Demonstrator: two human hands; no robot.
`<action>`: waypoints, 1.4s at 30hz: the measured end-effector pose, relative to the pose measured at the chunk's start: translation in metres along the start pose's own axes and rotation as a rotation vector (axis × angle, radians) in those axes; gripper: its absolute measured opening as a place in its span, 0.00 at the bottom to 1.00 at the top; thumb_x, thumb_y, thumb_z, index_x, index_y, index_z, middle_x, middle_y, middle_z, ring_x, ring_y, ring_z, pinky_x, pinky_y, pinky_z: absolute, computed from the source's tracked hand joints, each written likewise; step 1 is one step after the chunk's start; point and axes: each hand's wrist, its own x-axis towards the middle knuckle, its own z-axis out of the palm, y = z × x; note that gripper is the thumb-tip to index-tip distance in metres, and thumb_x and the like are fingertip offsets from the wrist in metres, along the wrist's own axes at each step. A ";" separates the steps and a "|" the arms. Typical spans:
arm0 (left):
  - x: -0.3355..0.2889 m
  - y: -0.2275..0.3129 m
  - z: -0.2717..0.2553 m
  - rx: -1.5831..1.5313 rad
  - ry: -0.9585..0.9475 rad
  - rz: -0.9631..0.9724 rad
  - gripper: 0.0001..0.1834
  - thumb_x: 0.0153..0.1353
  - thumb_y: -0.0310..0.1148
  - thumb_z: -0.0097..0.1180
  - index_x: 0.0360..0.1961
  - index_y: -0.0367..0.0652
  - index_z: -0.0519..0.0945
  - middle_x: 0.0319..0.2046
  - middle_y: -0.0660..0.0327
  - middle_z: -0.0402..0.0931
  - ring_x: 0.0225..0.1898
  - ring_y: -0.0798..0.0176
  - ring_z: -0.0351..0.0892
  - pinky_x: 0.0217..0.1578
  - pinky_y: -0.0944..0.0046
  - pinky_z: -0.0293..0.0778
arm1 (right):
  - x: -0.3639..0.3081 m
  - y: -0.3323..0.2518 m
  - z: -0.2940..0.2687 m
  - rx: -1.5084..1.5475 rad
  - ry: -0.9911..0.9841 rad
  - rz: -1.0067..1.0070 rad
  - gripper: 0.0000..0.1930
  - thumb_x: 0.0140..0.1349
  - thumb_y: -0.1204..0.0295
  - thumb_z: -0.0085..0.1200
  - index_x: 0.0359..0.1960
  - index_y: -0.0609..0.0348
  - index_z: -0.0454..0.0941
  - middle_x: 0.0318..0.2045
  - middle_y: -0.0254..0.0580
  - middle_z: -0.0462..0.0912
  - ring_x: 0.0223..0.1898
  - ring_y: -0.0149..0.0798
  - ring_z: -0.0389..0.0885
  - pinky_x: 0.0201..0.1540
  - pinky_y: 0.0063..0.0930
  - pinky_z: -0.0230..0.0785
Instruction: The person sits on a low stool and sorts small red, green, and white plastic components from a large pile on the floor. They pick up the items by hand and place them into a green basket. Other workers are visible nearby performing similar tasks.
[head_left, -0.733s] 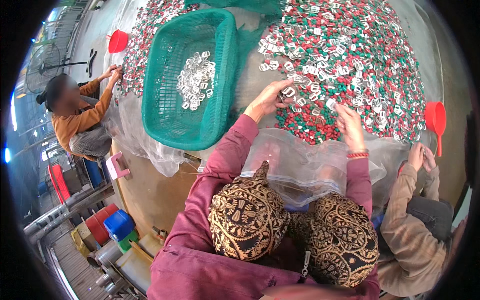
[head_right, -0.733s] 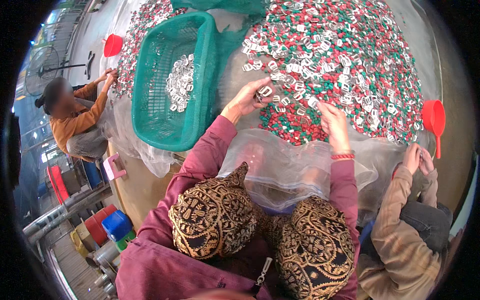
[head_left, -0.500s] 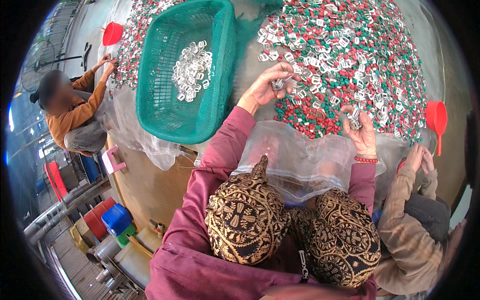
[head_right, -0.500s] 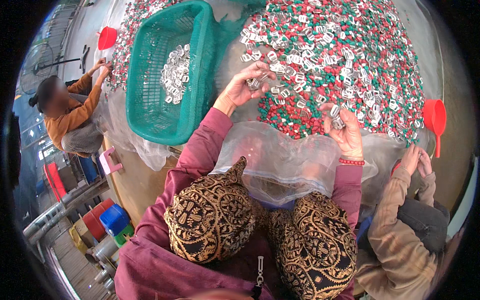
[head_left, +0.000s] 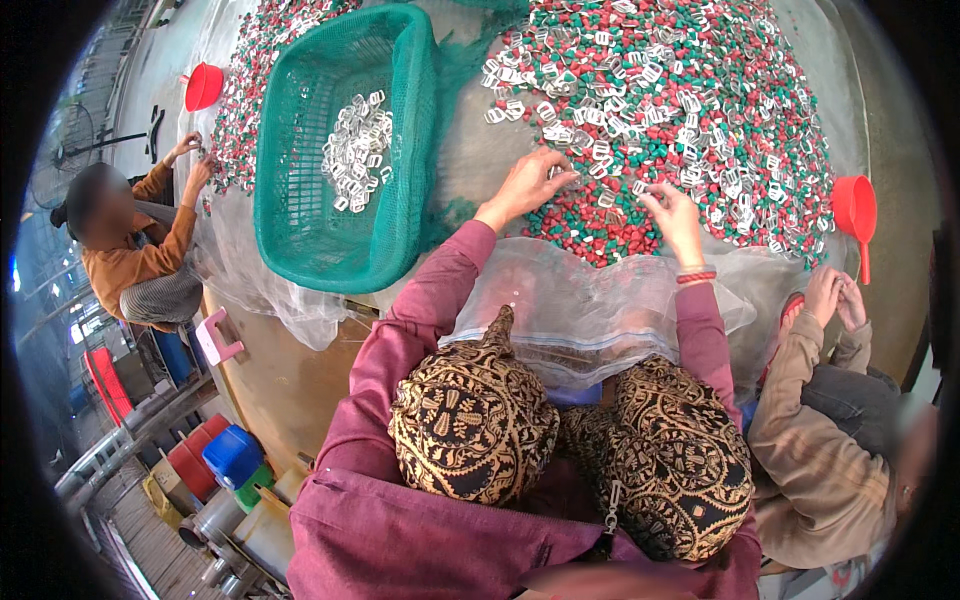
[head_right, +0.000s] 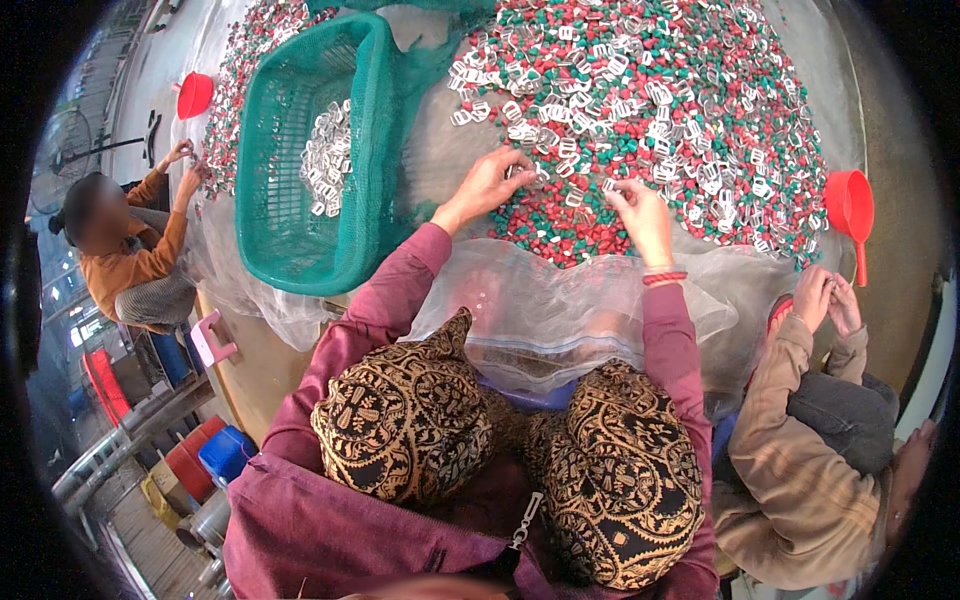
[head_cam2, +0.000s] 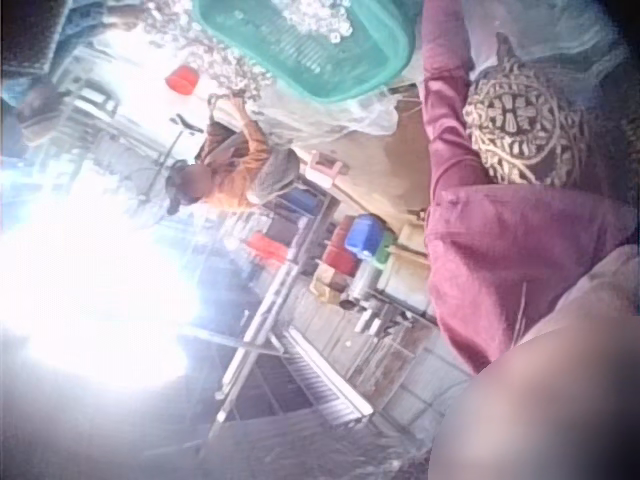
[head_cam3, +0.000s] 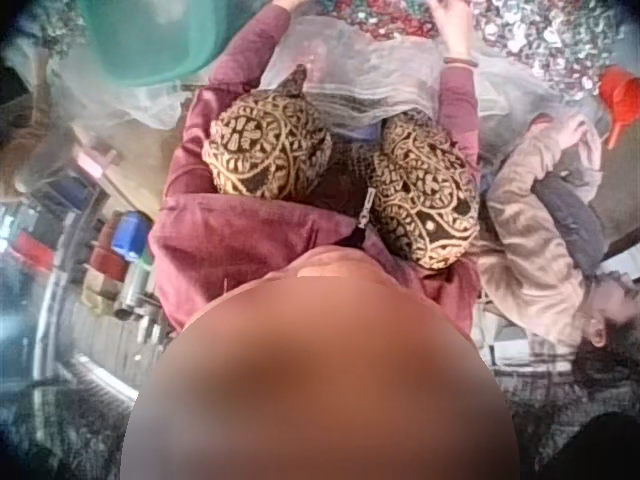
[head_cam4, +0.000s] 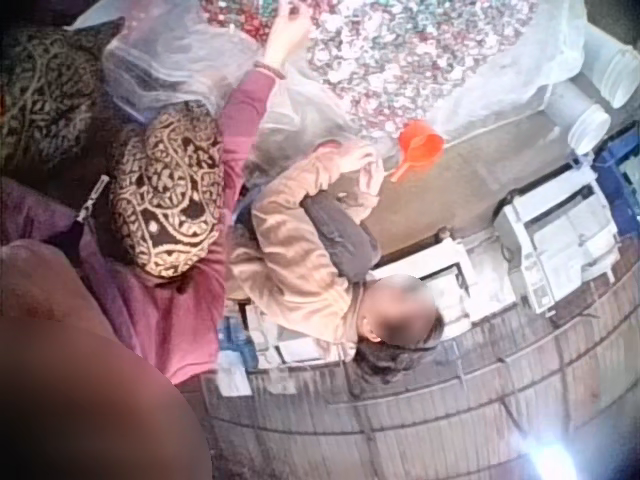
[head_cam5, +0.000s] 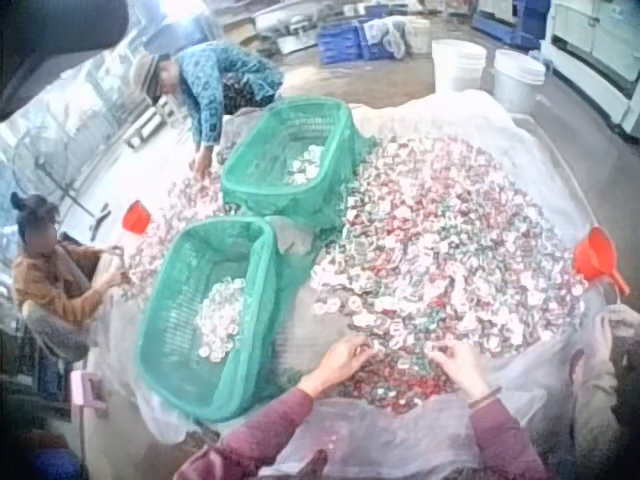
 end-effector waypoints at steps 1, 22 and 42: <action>0.002 -0.001 0.003 -0.158 0.056 0.104 0.10 0.57 0.35 0.51 0.31 0.38 0.74 0.26 0.59 0.71 0.25 0.62 0.72 0.24 0.63 0.69 | -0.002 -0.015 0.006 -0.233 0.034 -0.007 0.18 0.51 0.59 0.59 0.40 0.56 0.77 0.20 0.45 0.79 0.25 0.43 0.79 0.30 0.36 0.70; 0.026 0.014 0.056 0.356 -0.321 0.121 0.14 0.55 0.39 0.53 0.36 0.41 0.72 0.33 0.52 0.73 0.32 0.48 0.78 0.33 0.52 0.72 | -0.008 0.004 -0.038 1.008 -0.189 0.273 0.07 0.57 0.68 0.53 0.33 0.54 0.70 0.20 0.29 0.73 0.17 0.21 0.67 0.16 0.12 0.52; 0.015 -0.033 -0.003 0.296 -0.225 0.039 0.15 0.58 0.33 0.48 0.48 0.49 0.72 0.34 0.51 0.73 0.34 0.48 0.78 0.29 0.54 0.75 | -0.037 -0.048 -0.042 1.713 -0.507 -0.013 0.10 0.54 0.70 0.50 0.35 0.59 0.67 0.23 0.40 0.65 0.23 0.33 0.66 0.10 0.14 0.53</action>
